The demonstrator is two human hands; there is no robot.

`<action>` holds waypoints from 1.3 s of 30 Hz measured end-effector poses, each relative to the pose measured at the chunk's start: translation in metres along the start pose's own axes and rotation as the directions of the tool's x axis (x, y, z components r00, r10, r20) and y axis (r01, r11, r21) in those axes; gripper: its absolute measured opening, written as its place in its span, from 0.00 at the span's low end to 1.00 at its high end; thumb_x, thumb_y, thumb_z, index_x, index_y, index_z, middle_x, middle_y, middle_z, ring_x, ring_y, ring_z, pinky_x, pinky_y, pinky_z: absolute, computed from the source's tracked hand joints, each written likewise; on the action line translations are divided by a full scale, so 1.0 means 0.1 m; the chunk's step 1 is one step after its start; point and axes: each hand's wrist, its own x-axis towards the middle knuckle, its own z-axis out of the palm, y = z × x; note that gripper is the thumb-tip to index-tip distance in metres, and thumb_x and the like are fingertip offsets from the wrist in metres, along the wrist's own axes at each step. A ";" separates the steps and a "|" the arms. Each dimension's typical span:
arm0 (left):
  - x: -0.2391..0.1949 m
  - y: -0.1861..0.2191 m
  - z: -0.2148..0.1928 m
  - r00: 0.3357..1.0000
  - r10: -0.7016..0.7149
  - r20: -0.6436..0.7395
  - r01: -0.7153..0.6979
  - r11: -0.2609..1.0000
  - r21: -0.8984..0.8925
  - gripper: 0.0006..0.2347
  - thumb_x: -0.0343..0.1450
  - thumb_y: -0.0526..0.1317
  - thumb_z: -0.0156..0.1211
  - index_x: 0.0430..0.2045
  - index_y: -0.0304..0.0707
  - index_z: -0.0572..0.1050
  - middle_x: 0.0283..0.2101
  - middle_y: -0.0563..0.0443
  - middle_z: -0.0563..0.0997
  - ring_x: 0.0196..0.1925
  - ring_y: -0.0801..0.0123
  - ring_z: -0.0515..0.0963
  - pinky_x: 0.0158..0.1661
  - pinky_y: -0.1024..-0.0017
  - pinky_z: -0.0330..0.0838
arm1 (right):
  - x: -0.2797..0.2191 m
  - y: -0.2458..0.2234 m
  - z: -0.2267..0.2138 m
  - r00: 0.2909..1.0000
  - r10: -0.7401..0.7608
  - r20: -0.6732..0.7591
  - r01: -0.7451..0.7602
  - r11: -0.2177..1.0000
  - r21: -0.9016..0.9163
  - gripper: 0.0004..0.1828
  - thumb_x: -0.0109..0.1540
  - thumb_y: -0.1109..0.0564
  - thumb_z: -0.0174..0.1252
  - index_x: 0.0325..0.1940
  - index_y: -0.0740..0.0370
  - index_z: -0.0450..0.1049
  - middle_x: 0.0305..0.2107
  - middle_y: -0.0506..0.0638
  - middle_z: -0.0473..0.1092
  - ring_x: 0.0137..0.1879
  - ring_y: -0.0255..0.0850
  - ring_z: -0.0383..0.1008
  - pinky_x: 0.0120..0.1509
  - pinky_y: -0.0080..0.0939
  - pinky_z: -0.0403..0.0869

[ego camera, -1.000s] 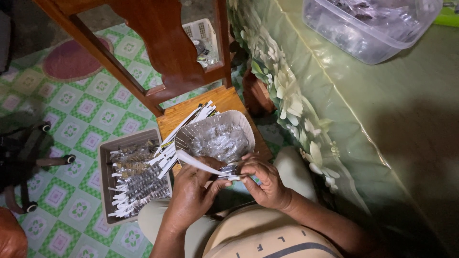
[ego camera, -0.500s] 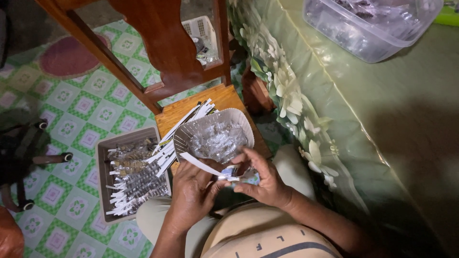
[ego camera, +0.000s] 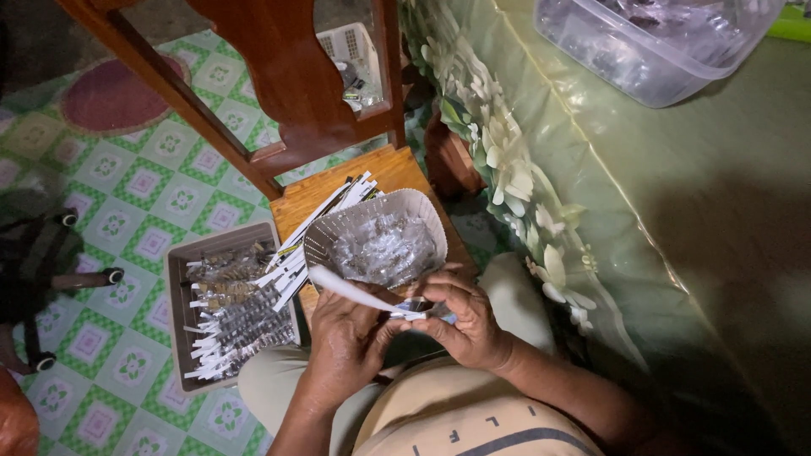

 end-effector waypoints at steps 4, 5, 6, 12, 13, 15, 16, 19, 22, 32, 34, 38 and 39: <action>-0.03 -0.07 0.06 1.000 -0.018 -0.010 0.018 0.999 0.041 0.09 0.72 0.45 0.63 0.36 0.41 0.78 0.34 0.50 0.81 0.35 0.57 0.78 0.38 0.62 0.62 | -0.10 0.14 0.04 0.997 0.078 -0.008 -0.076 0.987 0.145 0.15 0.65 0.55 0.63 0.52 0.64 0.72 0.47 0.55 0.71 0.52 0.44 0.74 0.58 0.42 0.75; -0.03 -0.09 0.07 0.999 -0.037 -0.008 0.037 0.998 0.044 0.09 0.72 0.46 0.62 0.35 0.40 0.78 0.32 0.49 0.79 0.34 0.56 0.77 0.38 0.62 0.62 | -0.09 0.13 0.01 0.986 0.154 0.063 -0.161 0.975 0.152 0.18 0.63 0.54 0.64 0.54 0.65 0.74 0.49 0.56 0.72 0.55 0.44 0.75 0.61 0.42 0.75; -0.03 -0.11 0.08 0.998 -0.056 -0.006 0.056 0.997 0.046 0.10 0.72 0.46 0.62 0.34 0.40 0.77 0.30 0.49 0.78 0.32 0.54 0.76 0.37 0.63 0.63 | -0.07 0.12 -0.01 0.965 0.226 0.134 -0.246 0.957 0.152 0.22 0.62 0.54 0.66 0.57 0.65 0.75 0.51 0.57 0.73 0.58 0.45 0.77 0.64 0.42 0.76; -0.07 -0.19 0.13 0.987 -0.126 0.099 0.130 0.991 -0.041 0.15 0.70 0.47 0.66 0.36 0.33 0.75 0.32 0.46 0.76 0.34 0.54 0.75 0.33 0.62 0.65 | -0.49 0.38 0.07 0.893 0.432 0.127 -0.450 0.862 0.234 0.30 0.64 0.59 0.63 0.69 0.64 0.65 0.59 0.56 0.73 0.60 0.40 0.77 0.67 0.39 0.75; -0.10 -0.23 0.15 0.987 -0.129 0.101 0.134 0.990 -0.041 0.15 0.70 0.47 0.66 0.36 0.33 0.75 0.32 0.46 0.76 0.34 0.54 0.75 0.33 0.62 0.65 | -0.52 0.41 0.07 0.892 0.434 0.128 -0.453 0.860 0.236 0.30 0.64 0.59 0.63 0.69 0.64 0.65 0.59 0.56 0.73 0.60 0.40 0.77 0.67 0.39 0.75; -0.17 -0.30 0.19 0.974 -0.195 0.114 0.196 0.981 -0.001 0.16 0.70 0.49 0.65 0.42 0.34 0.78 0.36 0.47 0.79 0.39 0.57 0.78 0.37 0.62 0.70 | -0.57 0.48 0.05 0.898 0.434 0.072 -0.440 0.876 0.200 0.24 0.62 0.59 0.64 0.63 0.62 0.72 0.53 0.53 0.77 0.56 0.39 0.78 0.63 0.38 0.75; -0.19 -0.35 0.17 0.974 -0.196 0.116 0.197 0.980 -0.003 0.16 0.70 0.49 0.65 0.42 0.34 0.78 0.36 0.47 0.79 0.39 0.57 0.78 0.37 0.62 0.70 | -0.65 0.54 0.04 0.897 0.437 0.072 -0.442 0.875 0.199 0.24 0.62 0.59 0.64 0.63 0.62 0.72 0.53 0.53 0.77 0.56 0.39 0.78 0.63 0.38 0.75; -0.25 -0.52 0.16 0.946 -0.314 0.083 0.316 0.949 -0.015 0.15 0.68 0.44 0.67 0.45 0.38 0.78 0.44 0.47 0.82 0.49 0.56 0.78 0.48 0.61 0.72 | -0.80 0.67 0.03 0.795 0.600 0.084 -0.592 0.739 0.323 0.18 0.60 0.61 0.66 0.55 0.61 0.76 0.41 0.48 0.79 0.44 0.33 0.79 0.49 0.34 0.82; -0.39 -0.87 0.23 0.885 -0.405 -0.228 0.413 0.911 -0.015 0.19 0.57 0.40 0.80 0.37 0.33 0.80 0.33 0.38 0.81 0.39 0.42 0.83 0.44 0.55 0.77 | -0.81 0.72 0.00 0.822 0.567 -0.055 -0.503 0.767 0.399 0.16 0.57 0.64 0.69 0.49 0.69 0.79 0.36 0.54 0.79 0.43 0.35 0.73 0.50 0.46 0.77; -2.12 -2.84 1.16 0.138 -0.915 -0.380 0.944 0.238 -0.230 0.16 0.64 0.47 0.74 0.37 0.36 0.81 0.36 0.37 0.83 0.45 0.45 0.82 0.48 0.49 0.73 | -1.01 1.28 -0.33 0.699 0.684 -0.208 -0.462 0.654 0.599 0.15 0.59 0.68 0.65 0.50 0.66 0.75 0.35 0.49 0.78 0.41 0.32 0.77 0.49 0.35 0.77; -2.32 -3.06 1.34 0.074 -0.937 -0.341 0.996 0.088 -0.024 0.20 0.60 0.54 0.74 0.36 0.41 0.82 0.37 0.37 0.85 0.47 0.40 0.84 0.49 0.48 0.76 | -1.00 1.31 -0.35 0.693 0.688 -0.214 -0.458 0.651 0.605 0.15 0.59 0.69 0.65 0.49 0.66 0.75 0.35 0.49 0.78 0.42 0.32 0.77 0.49 0.36 0.77; -2.10 -2.87 1.49 0.048 -0.969 -0.242 0.991 0.015 0.135 0.14 0.63 0.52 0.62 0.32 0.45 0.83 0.32 0.41 0.85 0.41 0.42 0.86 0.43 0.50 0.79 | -0.87 1.19 -0.35 0.687 0.689 -0.230 -0.453 0.654 0.606 0.15 0.58 0.70 0.65 0.49 0.67 0.75 0.34 0.51 0.78 0.41 0.32 0.76 0.49 0.35 0.78; -1.97 -2.75 1.46 0.076 -0.976 -0.205 0.983 0.039 0.181 0.12 0.67 0.47 0.56 0.27 0.43 0.85 0.29 0.39 0.84 0.39 0.40 0.85 0.41 0.49 0.79 | -0.84 1.16 -0.35 0.686 0.688 -0.236 -0.451 0.658 0.603 0.16 0.58 0.69 0.66 0.49 0.67 0.75 0.34 0.50 0.78 0.41 0.32 0.76 0.49 0.35 0.77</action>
